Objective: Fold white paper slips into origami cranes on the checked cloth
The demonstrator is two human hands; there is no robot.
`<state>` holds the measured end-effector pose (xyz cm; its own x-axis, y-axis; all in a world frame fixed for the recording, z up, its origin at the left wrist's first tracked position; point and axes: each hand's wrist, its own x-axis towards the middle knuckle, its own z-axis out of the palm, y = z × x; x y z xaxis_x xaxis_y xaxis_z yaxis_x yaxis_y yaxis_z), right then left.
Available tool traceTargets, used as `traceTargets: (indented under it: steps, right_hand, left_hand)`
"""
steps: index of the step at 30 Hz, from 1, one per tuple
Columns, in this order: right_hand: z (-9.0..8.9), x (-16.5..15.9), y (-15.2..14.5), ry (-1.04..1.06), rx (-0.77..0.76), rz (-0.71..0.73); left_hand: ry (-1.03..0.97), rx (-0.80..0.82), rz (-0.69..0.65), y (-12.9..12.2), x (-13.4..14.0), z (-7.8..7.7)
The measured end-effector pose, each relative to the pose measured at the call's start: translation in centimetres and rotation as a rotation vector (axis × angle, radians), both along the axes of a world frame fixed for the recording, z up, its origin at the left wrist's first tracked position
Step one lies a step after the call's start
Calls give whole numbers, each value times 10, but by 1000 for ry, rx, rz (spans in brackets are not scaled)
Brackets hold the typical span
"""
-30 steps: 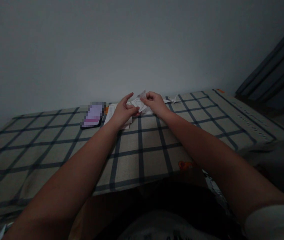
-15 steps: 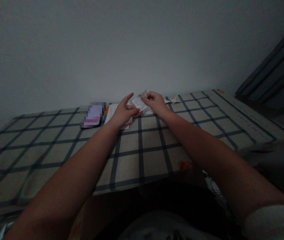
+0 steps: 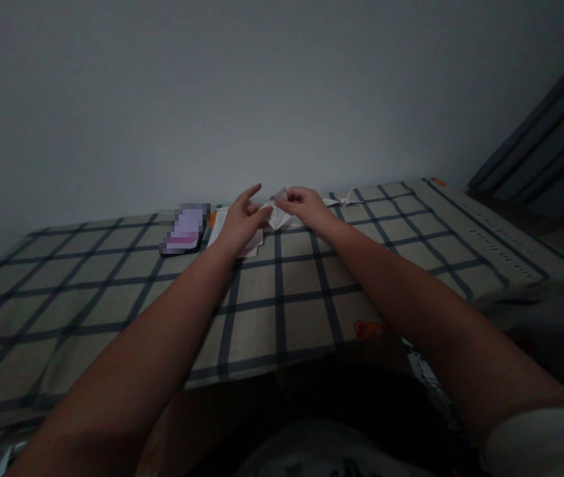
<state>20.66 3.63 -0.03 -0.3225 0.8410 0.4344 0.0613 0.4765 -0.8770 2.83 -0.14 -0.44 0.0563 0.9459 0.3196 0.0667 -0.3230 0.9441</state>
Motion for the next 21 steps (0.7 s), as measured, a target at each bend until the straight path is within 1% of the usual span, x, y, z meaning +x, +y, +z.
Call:
traceTargets:
  steps: [3, 6, 9, 11, 17, 21]
  right_hand:
    - [2, -2, -3, 63, 1, 36]
    - [4, -3, -5, 114, -29, 90]
    - [4, -2, -5, 72, -93, 155]
    - [2, -1, -5, 49, -112, 173]
    - [-1, 3, -4, 48, -89, 171]
    - [-1, 1, -3, 100, -93, 104]
  left_hand:
    - [-40, 35, 25, 1, -2, 1]
    - [-79, 17, 57, 1, -3, 2]
    - [-104, 2, 91, 3, -4, 3]
    - [-123, -6, 92, 4, -4, 4]
    - [-164, -44, 131, 3, -2, 6]
    - [-137, -38, 83, -1, 0, 6]
